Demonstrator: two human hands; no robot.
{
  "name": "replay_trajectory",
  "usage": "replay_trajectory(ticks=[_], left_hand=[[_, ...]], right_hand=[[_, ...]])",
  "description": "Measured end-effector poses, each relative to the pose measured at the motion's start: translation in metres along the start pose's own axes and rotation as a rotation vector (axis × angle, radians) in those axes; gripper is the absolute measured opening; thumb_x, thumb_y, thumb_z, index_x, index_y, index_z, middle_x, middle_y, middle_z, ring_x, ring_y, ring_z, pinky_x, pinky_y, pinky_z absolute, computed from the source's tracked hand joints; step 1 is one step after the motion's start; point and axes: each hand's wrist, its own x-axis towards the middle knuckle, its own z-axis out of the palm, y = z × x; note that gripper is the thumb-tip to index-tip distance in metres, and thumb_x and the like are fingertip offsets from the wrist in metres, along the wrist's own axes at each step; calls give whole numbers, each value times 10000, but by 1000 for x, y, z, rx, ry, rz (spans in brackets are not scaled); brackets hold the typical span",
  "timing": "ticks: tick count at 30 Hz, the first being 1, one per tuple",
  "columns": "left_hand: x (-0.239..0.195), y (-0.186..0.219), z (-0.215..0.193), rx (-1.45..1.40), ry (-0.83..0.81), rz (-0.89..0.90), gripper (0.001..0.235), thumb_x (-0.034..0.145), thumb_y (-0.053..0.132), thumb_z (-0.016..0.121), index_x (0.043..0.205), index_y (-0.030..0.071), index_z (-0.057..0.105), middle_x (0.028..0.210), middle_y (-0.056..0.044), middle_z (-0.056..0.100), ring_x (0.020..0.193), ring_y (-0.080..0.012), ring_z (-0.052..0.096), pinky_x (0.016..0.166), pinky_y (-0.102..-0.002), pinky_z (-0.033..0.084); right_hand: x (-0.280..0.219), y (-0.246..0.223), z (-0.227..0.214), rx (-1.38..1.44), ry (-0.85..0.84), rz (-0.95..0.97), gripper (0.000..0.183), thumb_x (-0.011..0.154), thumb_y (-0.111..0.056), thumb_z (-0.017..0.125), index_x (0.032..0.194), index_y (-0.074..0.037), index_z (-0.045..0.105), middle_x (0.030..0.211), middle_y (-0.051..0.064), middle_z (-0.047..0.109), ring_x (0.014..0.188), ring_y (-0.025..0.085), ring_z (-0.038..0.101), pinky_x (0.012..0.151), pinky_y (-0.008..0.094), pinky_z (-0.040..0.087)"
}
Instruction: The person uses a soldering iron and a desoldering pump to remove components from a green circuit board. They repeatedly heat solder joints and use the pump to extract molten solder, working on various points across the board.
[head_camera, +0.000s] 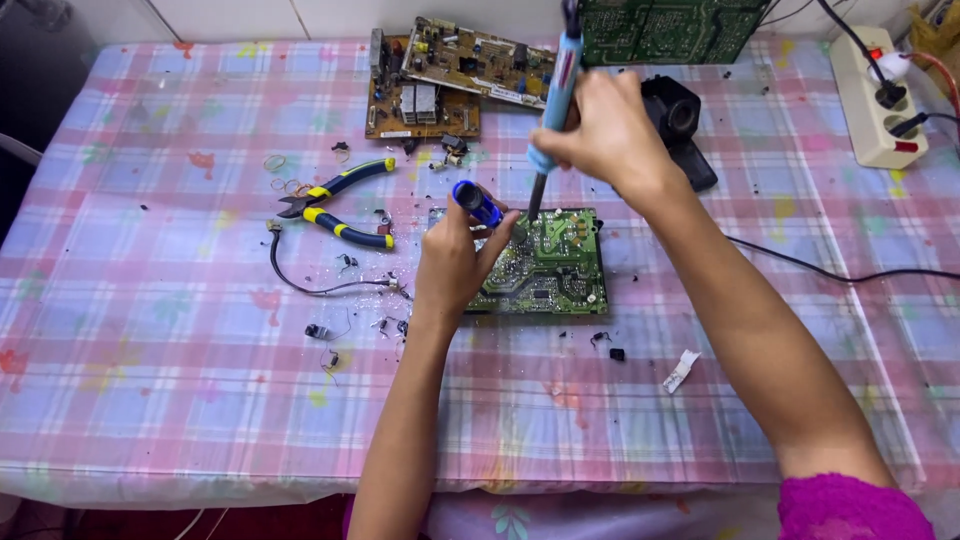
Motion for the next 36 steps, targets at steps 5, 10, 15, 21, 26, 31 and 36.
replay_trajectory(ticks=[5, 10, 15, 21, 26, 31, 36], left_hand=[[-4, -8, 2, 36, 41, -11, 419, 845, 236, 658, 1041, -14, 386, 809, -133, 669, 648, -225, 686, 470, -314, 532], [-3, -7, 4, 31, 51, -9, 405, 847, 229, 656, 1037, -12, 394, 809, -126, 669, 638, -223, 682, 474, -317, 528], [-3, -8, 2, 10, 52, -24, 421, 839, 241, 662, 1033, -8, 383, 803, -138, 670, 646, -231, 688, 468, -317, 531], [-5, -12, 4, 37, 58, -34, 432, 839, 272, 661, 1041, 2, 390, 773, -124, 666, 628, -223, 683, 463, -328, 512], [-3, -10, 4, 27, 26, -14, 418, 852, 263, 641, 1032, -9, 381, 801, -135, 668, 637, -222, 685, 451, -320, 524], [-4, -14, 4, 50, 68, -15, 441, 846, 265, 660, 1065, 6, 378, 766, -117, 668, 606, -211, 681, 426, -307, 488], [-1, -31, 1, -76, 63, -239, 392, 872, 263, 609, 1079, 27, 375, 771, -108, 648, 596, -198, 675, 523, -265, 592]], right_hand=[[-5, 0, 7, 81, 114, 49, 194, 753, -174, 663, 616, -107, 543, 677, 46, 550, 773, 168, 509, 818, 356, 436], [-13, -3, 8, 34, 24, 7, 255, 815, -231, 673, 745, -135, 447, 775, 68, 505, 960, 260, 424, 776, 396, 401], [-28, -20, 5, 71, -11, -30, 252, 805, -204, 696, 687, -103, 497, 756, 57, 495, 887, 197, 468, 740, 369, 425], [8, 14, 10, -11, 85, -106, 264, 746, -233, 702, 623, -118, 499, 538, -13, 513, 516, 137, 434, 562, 326, 359], [-21, -10, -3, 63, -2, 4, 157, 774, -241, 708, 784, -131, 595, 771, 38, 575, 971, 236, 415, 874, 414, 326], [-3, -4, -1, 33, 49, 118, 305, 771, -271, 719, 655, -111, 487, 709, 92, 500, 974, 238, 388, 618, 411, 403], [-20, -30, -4, 134, -74, 165, 249, 775, -203, 715, 851, -99, 502, 1052, 119, 410, 1001, 260, 431, 949, 388, 430]])
